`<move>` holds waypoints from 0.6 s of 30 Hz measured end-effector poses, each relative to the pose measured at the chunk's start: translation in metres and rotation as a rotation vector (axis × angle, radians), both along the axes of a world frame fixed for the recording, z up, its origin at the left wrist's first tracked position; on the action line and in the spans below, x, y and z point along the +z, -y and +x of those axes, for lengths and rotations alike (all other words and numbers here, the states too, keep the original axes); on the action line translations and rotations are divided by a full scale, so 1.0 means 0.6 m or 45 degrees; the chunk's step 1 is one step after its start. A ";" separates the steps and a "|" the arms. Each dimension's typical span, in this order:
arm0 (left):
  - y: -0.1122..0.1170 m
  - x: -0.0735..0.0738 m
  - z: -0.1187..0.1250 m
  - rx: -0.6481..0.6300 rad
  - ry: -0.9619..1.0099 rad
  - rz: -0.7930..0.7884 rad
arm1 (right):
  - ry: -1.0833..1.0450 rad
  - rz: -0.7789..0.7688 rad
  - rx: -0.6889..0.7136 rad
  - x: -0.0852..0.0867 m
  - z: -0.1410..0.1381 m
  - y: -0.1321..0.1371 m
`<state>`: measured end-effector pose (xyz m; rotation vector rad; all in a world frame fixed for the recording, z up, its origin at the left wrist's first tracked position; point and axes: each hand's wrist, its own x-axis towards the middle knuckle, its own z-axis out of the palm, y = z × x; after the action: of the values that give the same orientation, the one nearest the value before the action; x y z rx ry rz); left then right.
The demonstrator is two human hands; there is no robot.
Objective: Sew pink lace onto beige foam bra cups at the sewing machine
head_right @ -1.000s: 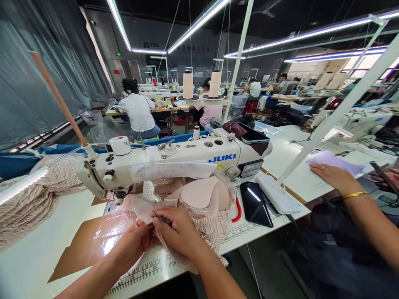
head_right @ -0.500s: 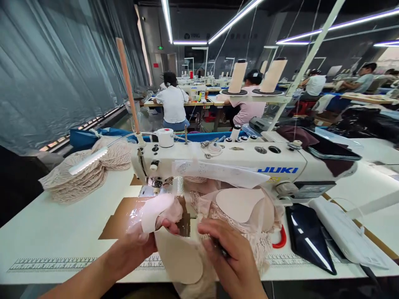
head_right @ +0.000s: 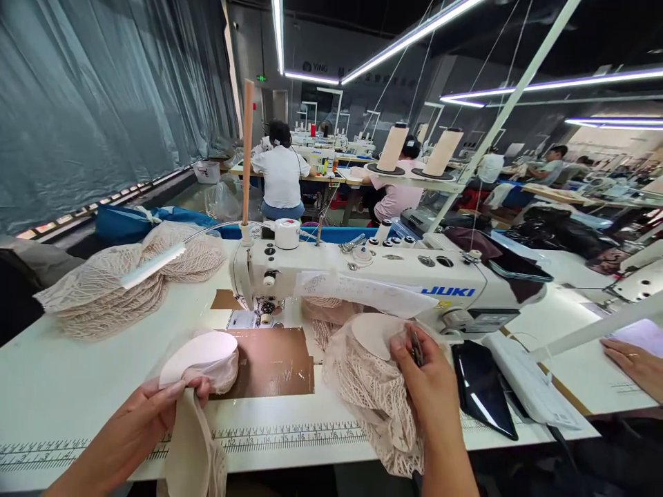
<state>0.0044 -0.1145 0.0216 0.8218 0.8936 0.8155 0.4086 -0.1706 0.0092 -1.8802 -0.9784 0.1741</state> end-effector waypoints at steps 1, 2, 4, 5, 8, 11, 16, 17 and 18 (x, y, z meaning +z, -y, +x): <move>0.001 -0.002 0.002 0.015 0.011 -0.016 | 0.033 -0.046 0.065 -0.002 -0.003 -0.010; 0.001 -0.004 0.002 0.020 0.020 -0.023 | 0.074 -0.098 0.124 -0.001 -0.007 -0.019; 0.000 -0.010 0.000 0.015 0.034 -0.021 | 0.157 -0.172 0.238 0.008 -0.014 -0.034; 0.000 -0.012 -0.003 0.012 0.043 -0.015 | 0.191 -0.206 0.288 0.015 -0.018 -0.040; -0.004 -0.017 -0.013 -0.023 0.074 0.005 | 0.302 -0.321 0.418 0.033 -0.024 -0.062; -0.008 -0.017 -0.022 -0.040 0.110 0.021 | 0.397 -0.439 0.448 0.045 -0.023 -0.084; -0.020 -0.015 -0.045 0.070 0.245 0.034 | 0.470 -0.476 0.414 0.059 -0.016 -0.070; -0.023 -0.015 -0.053 0.100 0.245 0.051 | 0.474 -0.437 0.382 0.059 -0.019 -0.058; -0.026 -0.013 -0.061 0.126 0.239 0.081 | 0.450 -0.336 0.345 0.059 -0.026 -0.043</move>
<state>-0.0321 -0.0987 0.0136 0.7473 0.7489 0.9952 0.3929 -0.1445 0.0444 -2.0526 -1.5150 0.1383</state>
